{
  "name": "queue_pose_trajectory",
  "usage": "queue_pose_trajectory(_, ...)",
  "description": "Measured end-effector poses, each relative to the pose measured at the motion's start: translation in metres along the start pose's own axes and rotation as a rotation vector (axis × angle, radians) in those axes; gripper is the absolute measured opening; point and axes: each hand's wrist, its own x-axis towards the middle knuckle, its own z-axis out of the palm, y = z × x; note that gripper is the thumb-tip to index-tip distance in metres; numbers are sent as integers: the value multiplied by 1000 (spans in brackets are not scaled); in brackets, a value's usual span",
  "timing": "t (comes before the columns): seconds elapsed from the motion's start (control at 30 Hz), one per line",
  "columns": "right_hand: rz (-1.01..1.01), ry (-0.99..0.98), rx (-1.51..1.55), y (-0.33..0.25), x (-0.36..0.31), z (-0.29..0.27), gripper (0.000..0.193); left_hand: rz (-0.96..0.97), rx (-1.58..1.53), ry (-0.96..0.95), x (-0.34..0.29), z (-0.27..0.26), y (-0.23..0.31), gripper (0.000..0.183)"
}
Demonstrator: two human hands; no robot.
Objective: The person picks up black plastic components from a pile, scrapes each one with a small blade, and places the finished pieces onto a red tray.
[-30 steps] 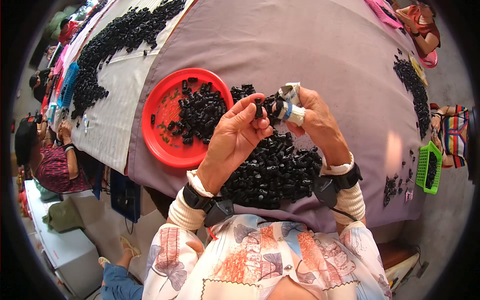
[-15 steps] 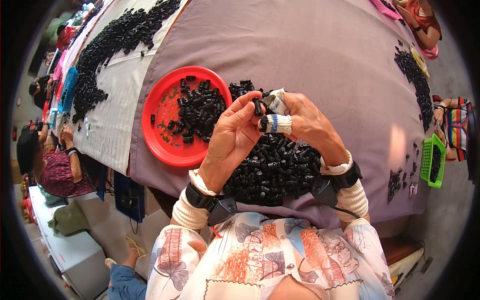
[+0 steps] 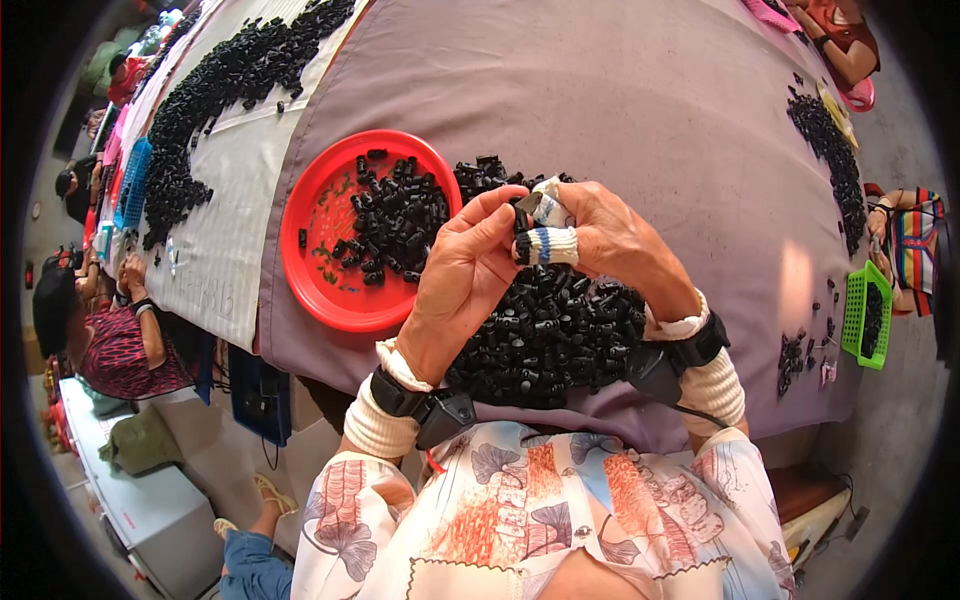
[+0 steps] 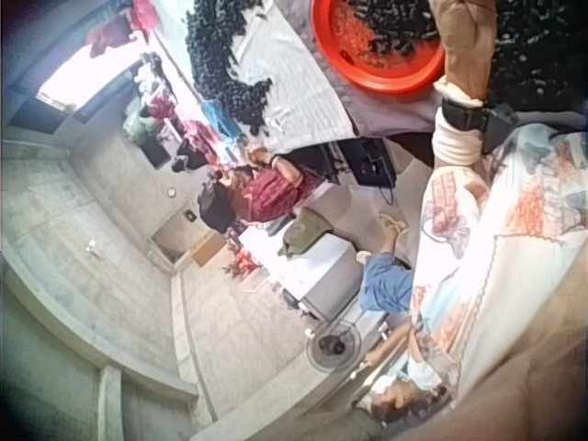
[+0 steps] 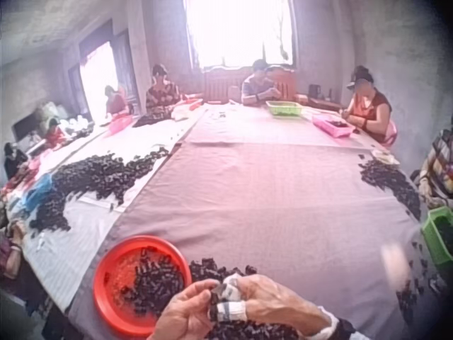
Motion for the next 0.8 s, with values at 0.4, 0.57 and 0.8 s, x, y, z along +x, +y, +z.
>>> queue_pose_trajectory(0.4,-49,-2,-26,2,0,3,32,-15,53,50,0,0,0,21)
queue_pose_trajectory(0.57,4,-82,-22,5,0,1,32,-7,69,49,0,2,-1,20)
queue_pose_trajectory(0.8,28,-14,50,-5,0,2,31,18,48,58,1,3,0,20)
